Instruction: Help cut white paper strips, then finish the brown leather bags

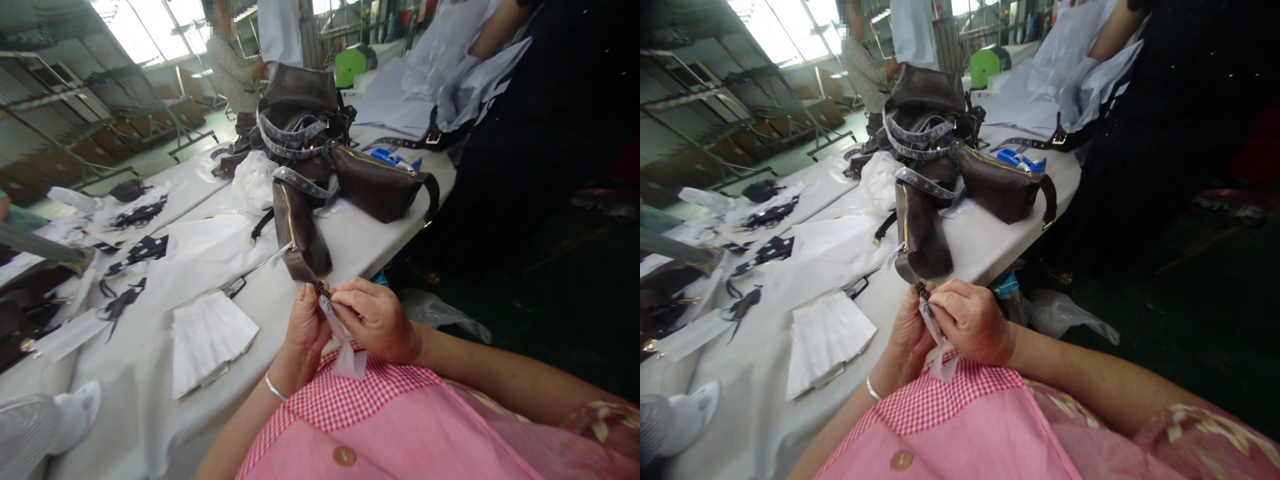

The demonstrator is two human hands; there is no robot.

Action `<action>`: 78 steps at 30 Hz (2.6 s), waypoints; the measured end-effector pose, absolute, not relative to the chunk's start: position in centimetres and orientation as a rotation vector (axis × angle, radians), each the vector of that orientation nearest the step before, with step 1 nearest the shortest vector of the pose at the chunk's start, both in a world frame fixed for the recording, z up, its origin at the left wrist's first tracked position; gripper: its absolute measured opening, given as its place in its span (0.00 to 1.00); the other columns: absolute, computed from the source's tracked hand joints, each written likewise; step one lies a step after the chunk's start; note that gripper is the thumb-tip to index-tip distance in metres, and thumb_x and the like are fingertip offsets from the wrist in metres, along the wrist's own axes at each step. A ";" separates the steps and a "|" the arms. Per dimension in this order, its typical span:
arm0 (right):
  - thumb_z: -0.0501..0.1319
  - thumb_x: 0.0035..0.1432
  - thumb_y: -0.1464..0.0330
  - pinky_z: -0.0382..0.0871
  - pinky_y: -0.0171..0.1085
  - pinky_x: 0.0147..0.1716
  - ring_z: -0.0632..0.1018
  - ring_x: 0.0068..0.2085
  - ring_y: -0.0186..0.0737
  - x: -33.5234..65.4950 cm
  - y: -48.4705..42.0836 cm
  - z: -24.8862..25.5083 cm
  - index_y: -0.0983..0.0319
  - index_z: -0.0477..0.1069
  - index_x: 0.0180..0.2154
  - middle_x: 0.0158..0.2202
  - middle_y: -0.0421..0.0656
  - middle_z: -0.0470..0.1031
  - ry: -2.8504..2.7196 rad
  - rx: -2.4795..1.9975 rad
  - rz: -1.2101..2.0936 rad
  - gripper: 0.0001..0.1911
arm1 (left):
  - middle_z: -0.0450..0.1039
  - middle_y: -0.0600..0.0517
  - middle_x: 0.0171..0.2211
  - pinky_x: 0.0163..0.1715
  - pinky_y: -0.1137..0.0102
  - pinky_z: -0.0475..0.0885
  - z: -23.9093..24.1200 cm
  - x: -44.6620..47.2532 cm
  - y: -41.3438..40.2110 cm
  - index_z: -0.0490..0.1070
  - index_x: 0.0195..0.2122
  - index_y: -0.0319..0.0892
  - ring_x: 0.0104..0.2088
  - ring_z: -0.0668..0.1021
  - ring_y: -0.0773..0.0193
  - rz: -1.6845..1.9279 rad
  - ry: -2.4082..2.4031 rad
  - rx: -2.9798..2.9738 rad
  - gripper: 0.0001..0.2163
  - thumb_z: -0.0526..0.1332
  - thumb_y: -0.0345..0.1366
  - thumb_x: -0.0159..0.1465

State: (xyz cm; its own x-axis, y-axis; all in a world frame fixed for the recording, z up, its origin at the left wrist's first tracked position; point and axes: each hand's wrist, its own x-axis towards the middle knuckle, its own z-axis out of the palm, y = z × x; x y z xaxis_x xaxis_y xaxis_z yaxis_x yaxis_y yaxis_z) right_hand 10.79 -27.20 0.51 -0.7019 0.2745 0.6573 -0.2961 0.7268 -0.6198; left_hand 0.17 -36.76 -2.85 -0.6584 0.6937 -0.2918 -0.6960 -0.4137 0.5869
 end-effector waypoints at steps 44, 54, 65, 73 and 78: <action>0.54 0.65 0.73 0.74 0.39 0.40 0.79 0.38 0.40 10.3 -23.6 0.0 0.62 0.72 0.41 0.36 0.46 0.79 -2.460 0.345 0.866 0.09 | 0.72 0.55 0.25 0.25 0.75 0.64 0.0 -1.8 -39.4 0.74 0.34 0.37 0.23 0.69 0.71 1.616 1.621 0.558 0.12 0.68 0.41 0.56; 0.54 0.63 0.74 0.73 0.44 0.42 0.77 0.42 0.46 9.1 -24.6 -1.6 0.64 0.68 0.38 0.41 0.52 0.75 -2.471 0.286 0.407 0.05 | 0.73 0.53 0.29 0.23 0.76 0.64 -0.4 -2.4 -40.0 0.74 0.40 0.36 0.24 0.69 0.71 1.505 1.599 0.646 0.16 0.66 0.45 0.59; 0.51 0.65 0.74 0.71 0.43 0.46 0.74 0.43 0.41 8.6 -25.4 -1.6 0.59 0.65 0.38 0.40 0.47 0.72 -2.290 0.088 0.981 0.07 | 0.76 0.49 0.34 0.33 0.73 0.72 -1.3 -2.5 -43.0 0.71 0.42 0.38 0.31 0.77 0.68 1.712 1.256 0.604 0.18 0.71 0.41 0.55; 0.53 0.66 0.60 0.68 0.35 0.30 0.72 0.30 0.36 9.1 -26.6 -1.5 0.60 0.70 0.40 0.30 0.41 0.72 -2.144 -0.299 1.708 0.13 | 0.74 0.56 0.25 0.27 0.74 0.73 -3.3 -1.1 -43.1 0.67 0.31 0.38 0.24 0.76 0.71 1.828 1.295 0.422 0.16 0.73 0.38 0.52; 0.59 0.61 0.56 0.61 0.32 0.25 0.66 0.26 0.33 8.3 -27.0 0.0 0.62 0.69 0.30 0.25 0.37 0.67 -2.201 -0.368 1.884 0.16 | 0.74 0.55 0.25 0.28 0.73 0.74 -2.8 -1.2 -43.2 0.69 0.32 0.38 0.25 0.76 0.70 1.822 1.333 0.557 0.13 0.71 0.38 0.55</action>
